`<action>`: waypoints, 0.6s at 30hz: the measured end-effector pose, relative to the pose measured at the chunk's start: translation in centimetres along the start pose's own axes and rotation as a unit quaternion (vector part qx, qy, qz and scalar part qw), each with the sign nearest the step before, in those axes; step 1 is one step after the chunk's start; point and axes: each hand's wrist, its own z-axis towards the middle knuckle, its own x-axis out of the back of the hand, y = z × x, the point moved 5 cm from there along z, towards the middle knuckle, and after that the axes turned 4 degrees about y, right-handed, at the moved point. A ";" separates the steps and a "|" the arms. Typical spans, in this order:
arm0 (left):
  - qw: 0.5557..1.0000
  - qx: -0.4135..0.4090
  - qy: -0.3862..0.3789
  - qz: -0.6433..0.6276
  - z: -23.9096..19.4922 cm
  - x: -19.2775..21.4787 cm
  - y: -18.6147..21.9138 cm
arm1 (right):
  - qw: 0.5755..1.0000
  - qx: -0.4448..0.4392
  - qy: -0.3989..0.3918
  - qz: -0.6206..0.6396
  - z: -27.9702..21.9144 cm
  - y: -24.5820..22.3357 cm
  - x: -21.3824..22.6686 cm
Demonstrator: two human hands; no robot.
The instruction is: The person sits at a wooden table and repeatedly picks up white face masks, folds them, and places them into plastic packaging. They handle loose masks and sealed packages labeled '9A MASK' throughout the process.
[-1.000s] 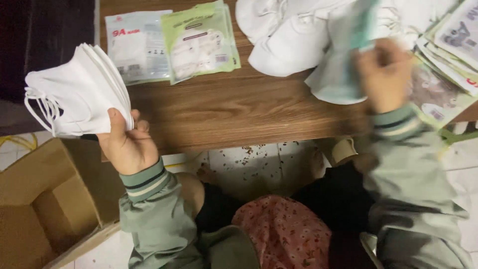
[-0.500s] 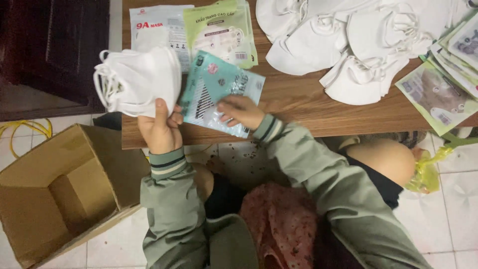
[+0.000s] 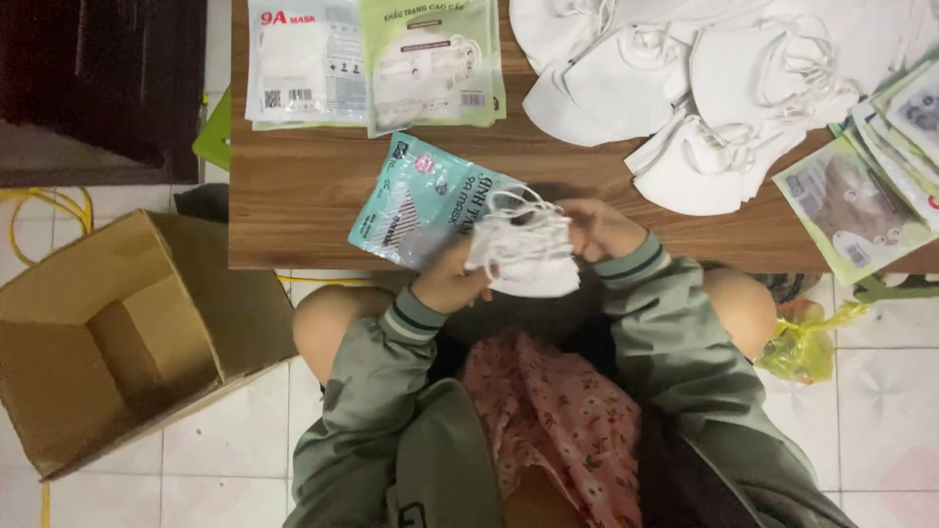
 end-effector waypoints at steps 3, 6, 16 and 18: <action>0.999 0.032 0.010 0.015 0.0 -1.7 0.7 | 0.984 0.041 -0.085 -0.150 -0.4 -1.1 -2.9; 0.998 0.056 -0.002 -0.020 0.6 -2.0 2.1 | 0.981 0.092 -0.108 -0.131 -0.9 -3.2 -4.3; 0.991 -0.043 0.085 0.092 1.9 -0.1 3.1 | 0.930 0.041 0.233 -0.281 -0.3 -5.6 -0.9; 0.904 -0.120 0.213 0.351 0.9 2.4 4.8 | 0.831 -0.076 0.483 -0.265 -2.1 -5.5 5.3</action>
